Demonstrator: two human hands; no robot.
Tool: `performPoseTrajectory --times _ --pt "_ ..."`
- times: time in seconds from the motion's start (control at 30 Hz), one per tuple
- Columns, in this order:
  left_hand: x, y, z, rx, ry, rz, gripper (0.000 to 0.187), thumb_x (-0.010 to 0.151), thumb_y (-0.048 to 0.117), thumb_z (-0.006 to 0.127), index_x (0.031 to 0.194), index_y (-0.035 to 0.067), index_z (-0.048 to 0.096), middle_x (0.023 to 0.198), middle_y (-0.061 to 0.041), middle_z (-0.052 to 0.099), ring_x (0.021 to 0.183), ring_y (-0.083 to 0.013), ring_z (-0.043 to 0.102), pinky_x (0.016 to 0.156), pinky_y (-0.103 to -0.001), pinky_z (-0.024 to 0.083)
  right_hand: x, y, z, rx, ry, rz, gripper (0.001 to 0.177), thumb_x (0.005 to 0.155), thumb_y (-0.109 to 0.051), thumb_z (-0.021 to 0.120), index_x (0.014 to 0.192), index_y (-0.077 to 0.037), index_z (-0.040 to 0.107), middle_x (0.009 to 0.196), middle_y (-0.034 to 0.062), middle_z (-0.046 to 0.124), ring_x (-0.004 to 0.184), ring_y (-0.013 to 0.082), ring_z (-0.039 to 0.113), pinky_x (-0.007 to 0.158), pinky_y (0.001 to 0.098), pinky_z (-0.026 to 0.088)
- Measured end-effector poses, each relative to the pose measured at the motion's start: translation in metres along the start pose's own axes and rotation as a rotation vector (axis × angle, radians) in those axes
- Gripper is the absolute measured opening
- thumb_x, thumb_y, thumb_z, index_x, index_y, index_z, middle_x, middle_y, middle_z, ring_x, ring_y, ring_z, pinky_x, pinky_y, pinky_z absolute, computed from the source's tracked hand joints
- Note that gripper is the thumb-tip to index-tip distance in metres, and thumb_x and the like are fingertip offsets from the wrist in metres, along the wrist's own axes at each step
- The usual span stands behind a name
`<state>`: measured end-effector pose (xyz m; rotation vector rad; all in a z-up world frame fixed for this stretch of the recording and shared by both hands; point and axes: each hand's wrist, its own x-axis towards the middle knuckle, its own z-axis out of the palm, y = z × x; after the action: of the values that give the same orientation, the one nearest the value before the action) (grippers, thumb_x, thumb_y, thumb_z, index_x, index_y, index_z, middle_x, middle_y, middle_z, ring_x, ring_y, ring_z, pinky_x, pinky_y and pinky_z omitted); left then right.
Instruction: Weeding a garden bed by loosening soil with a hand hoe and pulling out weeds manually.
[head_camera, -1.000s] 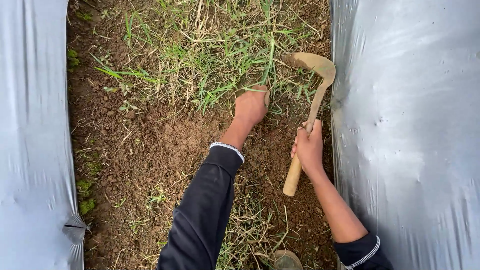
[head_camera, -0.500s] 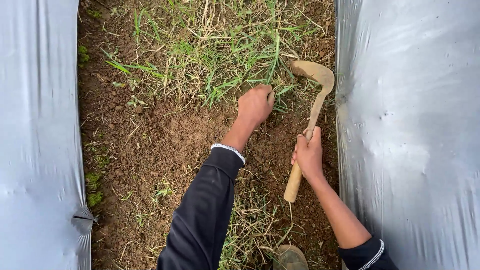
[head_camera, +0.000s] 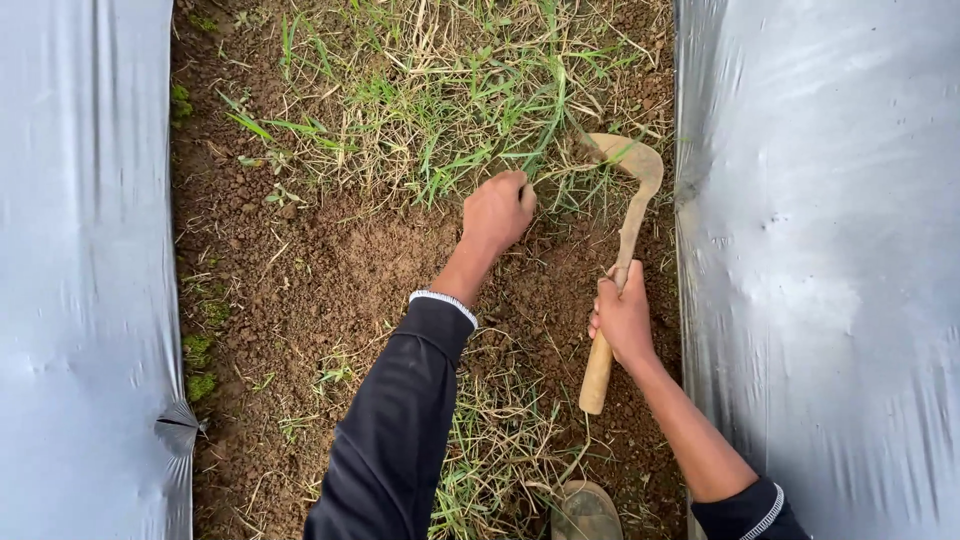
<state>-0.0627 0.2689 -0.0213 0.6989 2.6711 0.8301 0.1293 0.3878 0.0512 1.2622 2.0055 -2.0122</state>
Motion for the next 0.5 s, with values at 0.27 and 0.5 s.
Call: performPoseTrajectory --times 0.27,0.5 --pt "-0.018 0.031 -0.025 -0.005 0.063 0.013 0.049 0.101 0.044 0.063 0.134 0.01 0.057 0.126 -0.023 0.055 0.118 -0.0445 0.06 0.097 -0.056 0.051 -0.042 0.004 -0.005 0.125 -0.06 0.095 0.013 0.1 -0.004 0.037 0.113 -0.005 0.038 0.067 0.0023 0.038 0.047 0.0119 0.045 0.036 0.0283 0.043" --pt "-0.011 0.052 -0.003 0.182 -0.089 0.127 0.054 0.107 0.051 0.052 0.156 0.035 0.038 0.162 -0.011 0.032 0.145 -0.0434 0.039 0.117 -0.057 0.033 -0.074 0.02 -0.005 0.114 -0.123 0.218 0.012 0.101 -0.005 0.041 0.114 -0.004 0.041 0.063 0.0033 0.039 0.04 0.0141 0.043 0.03 0.0299 0.041"
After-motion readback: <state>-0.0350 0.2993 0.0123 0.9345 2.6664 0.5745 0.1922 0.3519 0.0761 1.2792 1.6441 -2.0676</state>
